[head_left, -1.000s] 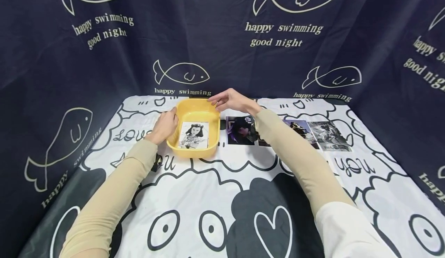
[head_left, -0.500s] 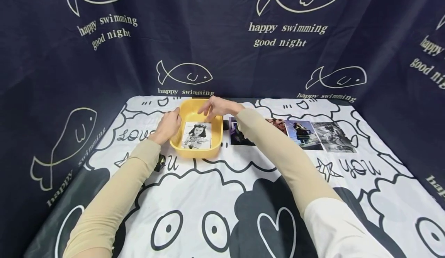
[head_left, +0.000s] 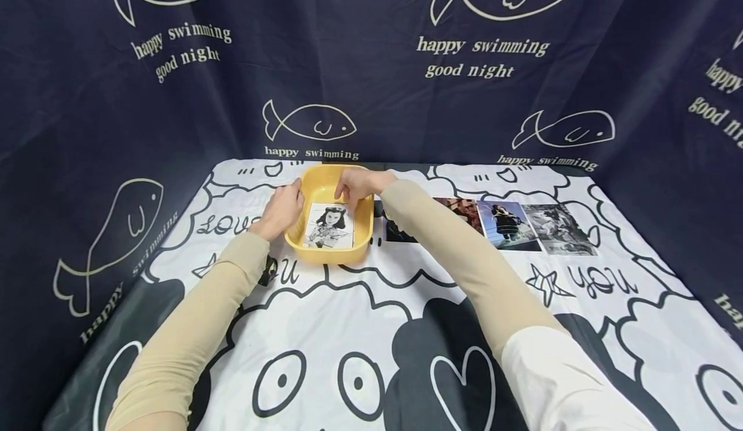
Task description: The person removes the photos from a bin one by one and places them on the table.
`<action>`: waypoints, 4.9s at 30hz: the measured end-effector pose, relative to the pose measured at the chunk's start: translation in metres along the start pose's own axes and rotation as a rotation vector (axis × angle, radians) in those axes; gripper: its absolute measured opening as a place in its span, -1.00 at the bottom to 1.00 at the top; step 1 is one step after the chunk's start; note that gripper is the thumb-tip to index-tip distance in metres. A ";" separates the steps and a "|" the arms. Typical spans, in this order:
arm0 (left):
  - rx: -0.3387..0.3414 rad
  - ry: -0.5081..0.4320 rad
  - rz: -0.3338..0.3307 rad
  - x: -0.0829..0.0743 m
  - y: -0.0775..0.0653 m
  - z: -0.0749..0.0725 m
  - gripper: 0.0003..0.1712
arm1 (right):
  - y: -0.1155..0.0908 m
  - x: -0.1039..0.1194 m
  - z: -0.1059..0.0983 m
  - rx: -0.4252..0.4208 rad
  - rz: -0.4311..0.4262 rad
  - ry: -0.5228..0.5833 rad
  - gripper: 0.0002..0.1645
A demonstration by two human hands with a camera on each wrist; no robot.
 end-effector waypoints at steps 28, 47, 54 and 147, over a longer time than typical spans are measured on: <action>-0.021 0.029 0.006 -0.002 -0.002 -0.001 -0.48 | 0.006 0.002 0.016 -0.045 0.045 -0.010 -0.45; -0.032 0.044 0.013 -0.004 0.000 -0.004 -0.49 | 0.005 0.000 0.015 -0.021 0.114 -0.035 -0.37; -0.045 0.045 0.001 -0.005 -0.001 -0.004 -0.53 | 0.003 0.002 0.014 -0.039 0.062 0.049 -0.30; -0.011 0.040 -0.013 -0.001 0.001 -0.005 -0.53 | -0.173 -0.062 0.046 -0.379 -0.213 0.193 -0.72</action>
Point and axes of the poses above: each hand's wrist, its own y-axis towards the middle knuckle, its own z-axis out of the palm, x = y × z, the point moved 6 cm from there along y, towards the middle knuckle, and after that the axes turned 6 degrees about z, right-handed, at the moved point
